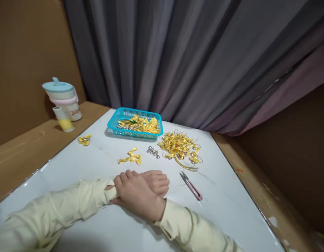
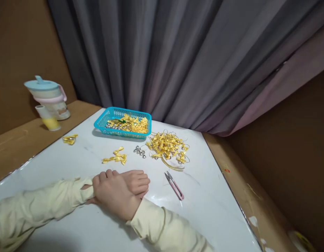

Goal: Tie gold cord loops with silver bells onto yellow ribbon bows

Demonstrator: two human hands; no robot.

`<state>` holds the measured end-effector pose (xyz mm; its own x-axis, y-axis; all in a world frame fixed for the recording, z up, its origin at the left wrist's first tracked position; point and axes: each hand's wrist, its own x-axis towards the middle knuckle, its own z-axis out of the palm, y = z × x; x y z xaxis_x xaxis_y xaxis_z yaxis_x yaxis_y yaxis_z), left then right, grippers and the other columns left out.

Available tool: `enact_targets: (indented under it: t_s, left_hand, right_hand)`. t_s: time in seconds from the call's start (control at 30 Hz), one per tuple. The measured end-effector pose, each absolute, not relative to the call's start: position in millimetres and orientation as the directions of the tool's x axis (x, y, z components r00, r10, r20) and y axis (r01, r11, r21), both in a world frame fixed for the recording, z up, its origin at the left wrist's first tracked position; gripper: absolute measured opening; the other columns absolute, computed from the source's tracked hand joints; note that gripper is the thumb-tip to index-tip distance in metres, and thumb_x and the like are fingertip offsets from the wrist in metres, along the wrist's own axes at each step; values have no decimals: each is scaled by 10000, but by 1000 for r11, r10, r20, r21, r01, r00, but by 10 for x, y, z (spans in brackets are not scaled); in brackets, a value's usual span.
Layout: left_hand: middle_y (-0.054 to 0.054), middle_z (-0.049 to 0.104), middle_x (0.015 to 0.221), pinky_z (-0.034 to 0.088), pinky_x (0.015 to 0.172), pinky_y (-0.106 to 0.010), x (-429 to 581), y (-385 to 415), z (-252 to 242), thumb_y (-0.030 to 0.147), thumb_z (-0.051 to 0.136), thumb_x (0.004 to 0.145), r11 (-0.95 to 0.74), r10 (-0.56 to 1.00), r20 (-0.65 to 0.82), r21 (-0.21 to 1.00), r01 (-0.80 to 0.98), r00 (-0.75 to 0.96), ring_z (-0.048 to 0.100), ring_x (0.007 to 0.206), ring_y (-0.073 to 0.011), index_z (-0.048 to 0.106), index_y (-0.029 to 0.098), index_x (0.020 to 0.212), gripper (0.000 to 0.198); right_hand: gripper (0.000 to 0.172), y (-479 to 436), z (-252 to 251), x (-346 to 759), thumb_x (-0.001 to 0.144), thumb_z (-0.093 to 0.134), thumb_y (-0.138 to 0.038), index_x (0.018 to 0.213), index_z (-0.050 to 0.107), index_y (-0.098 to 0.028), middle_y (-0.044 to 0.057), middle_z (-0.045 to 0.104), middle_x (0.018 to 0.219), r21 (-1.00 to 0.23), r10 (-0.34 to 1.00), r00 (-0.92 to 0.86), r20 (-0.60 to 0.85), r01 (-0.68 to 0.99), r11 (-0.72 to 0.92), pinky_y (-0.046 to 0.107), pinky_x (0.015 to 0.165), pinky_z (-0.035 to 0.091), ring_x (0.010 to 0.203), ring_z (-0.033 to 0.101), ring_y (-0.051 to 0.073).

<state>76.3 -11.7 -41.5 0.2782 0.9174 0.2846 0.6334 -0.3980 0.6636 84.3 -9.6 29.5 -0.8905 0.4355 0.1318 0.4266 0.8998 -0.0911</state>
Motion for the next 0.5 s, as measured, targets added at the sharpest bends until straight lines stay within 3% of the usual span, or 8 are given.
enact_targets:
  t_s: [0.13, 0.33, 0.5]
  left_hand:
    - [-69, 597, 732, 395, 699, -367, 784, -109, -263, 315, 492, 861, -467, 878, 213, 574, 673, 428, 525, 835, -247, 580, 267, 712, 180]
    - [-37, 595, 586, 356, 626, -335, 491, 53, -61, 146, 526, 754, -539, 821, 116, 475, 695, 558, 532, 684, -208, 587, 216, 576, 200]
    - [-40, 582, 515, 328, 574, -332, 430, 117, -31, 149, 500, 738, -513, 834, 101, 503, 696, 542, 508, 589, -186, 614, 193, 541, 231]
  right_hand:
    - [369, -140, 208, 767, 885, 441, -490, 876, 555, -140, 112, 615, 812, 57, 353, -914, 201, 371, 927, 351, 662, 430, 750, 567, 234]
    - [53, -212, 139, 783, 881, 461, -149, 866, 509, -134, 69, 609, 800, 195, 310, -921, 234, 357, 914, 327, 604, 439, 738, 578, 208]
    - [85, -249, 161, 787, 886, 492, -226, 846, 502, -152, 45, 613, 730, 221, 314, -916, 249, 369, 903, 299, 514, 437, 662, 601, 204]
